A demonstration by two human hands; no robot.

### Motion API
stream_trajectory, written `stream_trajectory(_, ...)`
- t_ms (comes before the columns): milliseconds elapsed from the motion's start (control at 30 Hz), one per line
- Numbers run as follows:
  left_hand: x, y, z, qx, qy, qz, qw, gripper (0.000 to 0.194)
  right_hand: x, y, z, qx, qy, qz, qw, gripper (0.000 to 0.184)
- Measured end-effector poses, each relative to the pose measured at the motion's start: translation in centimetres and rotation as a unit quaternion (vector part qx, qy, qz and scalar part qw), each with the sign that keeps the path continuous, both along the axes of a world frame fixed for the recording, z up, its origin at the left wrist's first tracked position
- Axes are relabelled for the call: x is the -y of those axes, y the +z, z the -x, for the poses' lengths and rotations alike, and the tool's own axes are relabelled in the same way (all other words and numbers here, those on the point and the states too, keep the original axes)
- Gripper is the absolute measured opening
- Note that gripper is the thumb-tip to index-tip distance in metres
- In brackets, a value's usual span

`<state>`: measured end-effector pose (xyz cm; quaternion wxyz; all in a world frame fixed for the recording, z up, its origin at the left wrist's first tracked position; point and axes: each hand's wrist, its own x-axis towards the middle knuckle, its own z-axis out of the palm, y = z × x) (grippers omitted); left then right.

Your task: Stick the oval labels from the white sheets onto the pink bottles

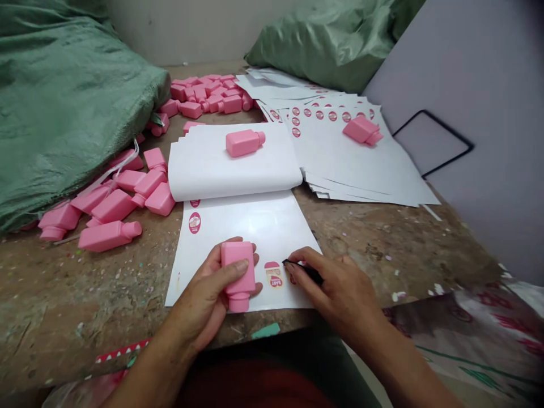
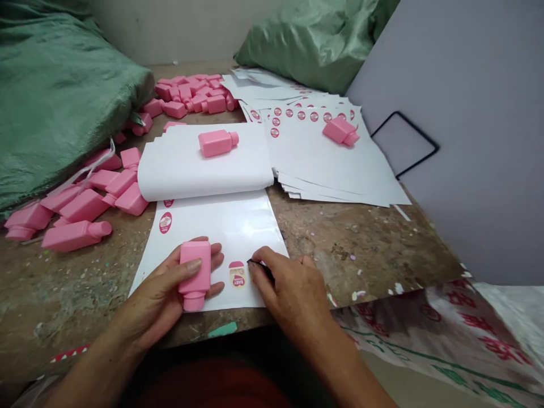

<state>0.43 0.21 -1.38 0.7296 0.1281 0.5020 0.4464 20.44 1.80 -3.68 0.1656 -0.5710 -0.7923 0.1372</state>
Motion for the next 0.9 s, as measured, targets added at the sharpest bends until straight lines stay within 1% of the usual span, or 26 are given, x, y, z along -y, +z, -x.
stream_trajectory(300,0.04,-0.17,0.23,0.005,-0.012,0.001,1.0,0.044,-0.1,0.13,0.15,0.013,0.004,-0.008,1.0,0.021)
stream_trajectory(500,0.07,-0.22,0.23,0.008,-0.012,0.002,1.0,0.045,-0.28,-0.13,0.35,0.018,0.025,-0.04,0.999,0.02)
stream_trajectory(567,0.06,-0.27,0.24,0.008,-0.014,-0.001,1.0,0.044,-0.38,-0.16,0.5,0.023,0.02,-0.039,0.999,0.021)
stream_trajectory(633,0.04,-0.35,0.28,0.008,-0.014,-0.005,1.0,0.043,-0.5,-0.09,0.57,0.013,0.003,-0.013,1.0,0.022)
stream_trajectory(667,0.04,-0.38,0.31,0.008,-0.012,-0.006,1.0,0.043,-0.56,-0.04,0.56,-0.003,-0.005,0.015,1.0,0.022)
stream_trajectory(767,0.05,-0.46,0.42,0.014,-0.002,-0.004,1.0,0.038,-0.6,0.06,0.32,-0.092,-0.018,0.118,0.989,0.022)
stream_trajectory(800,0.06,-0.47,0.45,0.018,0.001,-0.002,1.0,0.036,-0.55,0.05,0.2,-0.116,-0.022,0.135,0.984,0.023)
stream_trajectory(833,0.07,-0.47,0.46,0.022,0.003,-0.001,1.0,0.034,-0.46,0.0,0.09,-0.126,-0.028,0.133,0.983,0.023)
stream_trajectory(900,0.09,-0.46,0.42,0.026,0.008,-0.004,1.0,0.033,-0.21,-0.15,-0.02,-0.106,-0.038,0.088,0.99,0.022)
